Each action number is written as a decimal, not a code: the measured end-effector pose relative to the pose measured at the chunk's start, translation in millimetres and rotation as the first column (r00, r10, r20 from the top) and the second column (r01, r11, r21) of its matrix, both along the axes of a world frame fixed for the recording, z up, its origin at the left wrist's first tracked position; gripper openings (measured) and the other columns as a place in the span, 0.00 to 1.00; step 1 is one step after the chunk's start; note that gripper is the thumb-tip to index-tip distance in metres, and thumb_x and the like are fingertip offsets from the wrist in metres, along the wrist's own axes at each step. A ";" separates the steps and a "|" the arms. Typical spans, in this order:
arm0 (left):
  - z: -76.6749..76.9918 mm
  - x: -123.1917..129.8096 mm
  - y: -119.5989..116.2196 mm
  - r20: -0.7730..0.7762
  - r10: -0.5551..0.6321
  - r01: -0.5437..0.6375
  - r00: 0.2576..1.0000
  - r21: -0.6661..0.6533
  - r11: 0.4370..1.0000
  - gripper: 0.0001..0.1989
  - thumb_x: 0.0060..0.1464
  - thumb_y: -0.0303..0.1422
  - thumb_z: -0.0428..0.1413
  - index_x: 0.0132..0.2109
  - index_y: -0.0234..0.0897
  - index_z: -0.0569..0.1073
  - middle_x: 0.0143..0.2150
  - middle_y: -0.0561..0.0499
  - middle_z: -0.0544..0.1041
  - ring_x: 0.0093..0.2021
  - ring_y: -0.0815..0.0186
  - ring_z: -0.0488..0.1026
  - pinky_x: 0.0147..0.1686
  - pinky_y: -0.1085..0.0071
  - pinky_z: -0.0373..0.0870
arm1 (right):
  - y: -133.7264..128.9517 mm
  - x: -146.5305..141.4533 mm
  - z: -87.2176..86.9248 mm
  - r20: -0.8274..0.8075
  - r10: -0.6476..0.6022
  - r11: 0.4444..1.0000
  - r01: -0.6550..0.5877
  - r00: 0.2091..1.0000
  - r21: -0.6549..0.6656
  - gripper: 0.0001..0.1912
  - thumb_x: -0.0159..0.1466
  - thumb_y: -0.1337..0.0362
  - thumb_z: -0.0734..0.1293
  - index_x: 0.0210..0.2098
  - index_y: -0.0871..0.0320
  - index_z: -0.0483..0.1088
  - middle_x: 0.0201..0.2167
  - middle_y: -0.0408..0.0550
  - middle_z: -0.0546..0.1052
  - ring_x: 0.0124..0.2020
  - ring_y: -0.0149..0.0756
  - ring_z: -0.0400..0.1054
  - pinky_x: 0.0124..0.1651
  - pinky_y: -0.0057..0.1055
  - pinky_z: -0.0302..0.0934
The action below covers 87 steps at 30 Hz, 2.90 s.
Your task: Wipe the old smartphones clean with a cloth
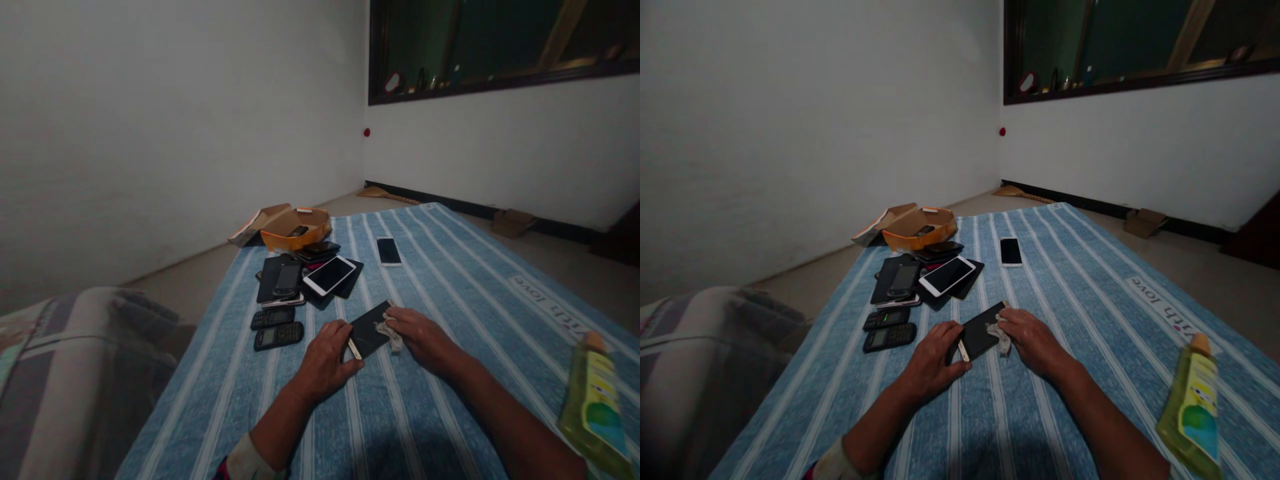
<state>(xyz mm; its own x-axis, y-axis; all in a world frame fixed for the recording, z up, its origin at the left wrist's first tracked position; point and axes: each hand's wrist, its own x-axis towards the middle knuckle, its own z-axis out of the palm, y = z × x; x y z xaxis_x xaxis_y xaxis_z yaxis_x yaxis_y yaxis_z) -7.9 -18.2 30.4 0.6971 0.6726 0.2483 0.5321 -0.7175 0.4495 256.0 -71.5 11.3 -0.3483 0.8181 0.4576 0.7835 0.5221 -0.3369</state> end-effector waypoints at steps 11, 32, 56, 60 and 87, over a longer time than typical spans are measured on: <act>-4.1 2.0 -0.4 0.055 -0.012 0.011 0.998 0.008 1.000 0.23 0.50 0.30 0.60 0.54 0.40 0.67 0.48 0.47 0.72 0.50 0.55 0.69 0.50 0.56 0.70 | -4.9 -67.1 -8.0 0.041 0.170 0.985 -0.169 0.985 -0.012 0.20 0.66 0.75 0.61 0.56 0.58 0.68 0.60 0.59 0.70 0.64 0.43 0.59 0.63 0.50 0.57; -0.7 5.4 -5.7 0.029 0.040 -0.041 0.999 0.044 0.998 0.25 0.48 0.33 0.63 0.52 0.38 0.67 0.49 0.44 0.71 0.49 0.52 0.69 0.49 0.55 0.71 | 27.7 -42.5 -10.2 -0.009 -0.265 0.963 0.264 0.964 -0.048 0.19 0.65 0.76 0.56 0.51 0.58 0.71 0.56 0.58 0.72 0.61 0.47 0.61 0.62 0.53 0.55; -1.1 3.8 -5.8 -0.030 0.014 -0.009 0.999 0.169 0.986 0.10 0.61 0.35 0.54 0.46 0.36 0.69 0.41 0.45 0.75 0.41 0.56 0.70 0.41 0.60 0.71 | 9.5 -71.3 4.6 -0.187 0.138 0.966 -0.090 0.973 0.241 0.23 0.66 0.74 0.56 0.59 0.60 0.65 0.53 0.60 0.74 0.58 0.46 0.65 0.59 0.50 0.62; -6.0 0.6 -1.0 -0.058 0.005 0.004 0.998 0.156 0.988 0.07 0.61 0.29 0.49 0.45 0.36 0.69 0.42 0.45 0.75 0.40 0.58 0.70 0.40 0.63 0.70 | 2.7 -78.8 12.8 -0.166 0.171 0.944 -0.113 0.971 0.310 0.24 0.66 0.75 0.56 0.60 0.60 0.62 0.54 0.61 0.73 0.60 0.48 0.64 0.60 0.54 0.61; 8.4 9.1 2.1 0.113 0.132 -0.138 0.985 0.046 0.989 0.25 0.68 0.42 0.36 0.43 0.35 0.74 0.34 0.44 0.78 0.36 0.58 0.75 0.38 0.62 0.73 | 51.4 -15.0 9.8 -0.791 -0.210 0.978 0.112 0.575 -0.179 0.14 0.62 0.65 0.59 0.40 0.54 0.76 0.39 0.47 0.77 0.40 0.38 0.71 0.44 0.37 0.66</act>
